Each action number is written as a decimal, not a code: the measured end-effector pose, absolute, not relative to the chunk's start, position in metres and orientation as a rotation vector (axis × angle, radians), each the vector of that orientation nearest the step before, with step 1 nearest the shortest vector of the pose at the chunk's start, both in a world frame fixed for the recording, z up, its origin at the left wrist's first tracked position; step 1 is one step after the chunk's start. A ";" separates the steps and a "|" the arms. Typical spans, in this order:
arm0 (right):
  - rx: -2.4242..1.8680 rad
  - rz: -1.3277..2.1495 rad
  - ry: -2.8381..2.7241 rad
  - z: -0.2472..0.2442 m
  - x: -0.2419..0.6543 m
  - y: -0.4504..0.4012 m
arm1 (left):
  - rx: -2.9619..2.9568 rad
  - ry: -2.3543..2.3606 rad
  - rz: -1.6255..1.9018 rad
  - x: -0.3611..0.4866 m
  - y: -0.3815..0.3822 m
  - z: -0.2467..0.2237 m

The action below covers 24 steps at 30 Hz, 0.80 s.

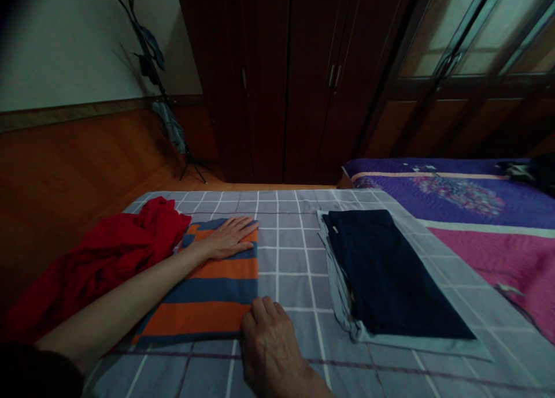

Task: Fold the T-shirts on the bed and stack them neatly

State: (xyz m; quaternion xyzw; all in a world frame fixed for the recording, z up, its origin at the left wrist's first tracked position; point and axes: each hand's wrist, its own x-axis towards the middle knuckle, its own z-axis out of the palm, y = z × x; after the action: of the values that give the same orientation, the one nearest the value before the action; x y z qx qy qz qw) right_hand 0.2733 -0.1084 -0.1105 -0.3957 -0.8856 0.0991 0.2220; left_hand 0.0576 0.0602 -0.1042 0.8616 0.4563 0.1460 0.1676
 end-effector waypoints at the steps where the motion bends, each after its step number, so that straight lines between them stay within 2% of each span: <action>1: -1.093 0.281 -2.450 -0.110 0.273 -0.108 | 2.438 1.342 0.417 0.054 0.067 -0.105; 8: -1.126 0.317 -2.473 -0.107 0.275 -0.108 | 2.389 1.518 0.472 0.029 0.064 -0.103; 13: -1.114 0.321 -2.481 -0.105 0.275 -0.110 | 2.263 1.852 0.501 -0.013 0.039 -0.111; 17: -1.134 0.471 -2.335 -0.093 0.277 -0.109 | 2.186 1.930 0.482 -0.039 0.041 -0.108; 20: -1.290 0.613 -2.166 -0.083 0.281 -0.103 | 2.171 1.918 0.453 -0.050 0.046 -0.100; 24: -1.584 0.461 -2.218 -0.078 0.283 -0.098 | 2.134 1.903 0.414 -0.058 0.050 -0.087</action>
State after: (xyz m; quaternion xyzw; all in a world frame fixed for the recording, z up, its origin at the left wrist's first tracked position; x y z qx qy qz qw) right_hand 0.2829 -0.0977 -0.0779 -0.5628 -0.7882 0.1638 0.1876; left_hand -0.0584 0.0503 -0.0867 0.7327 0.6535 0.1422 0.1258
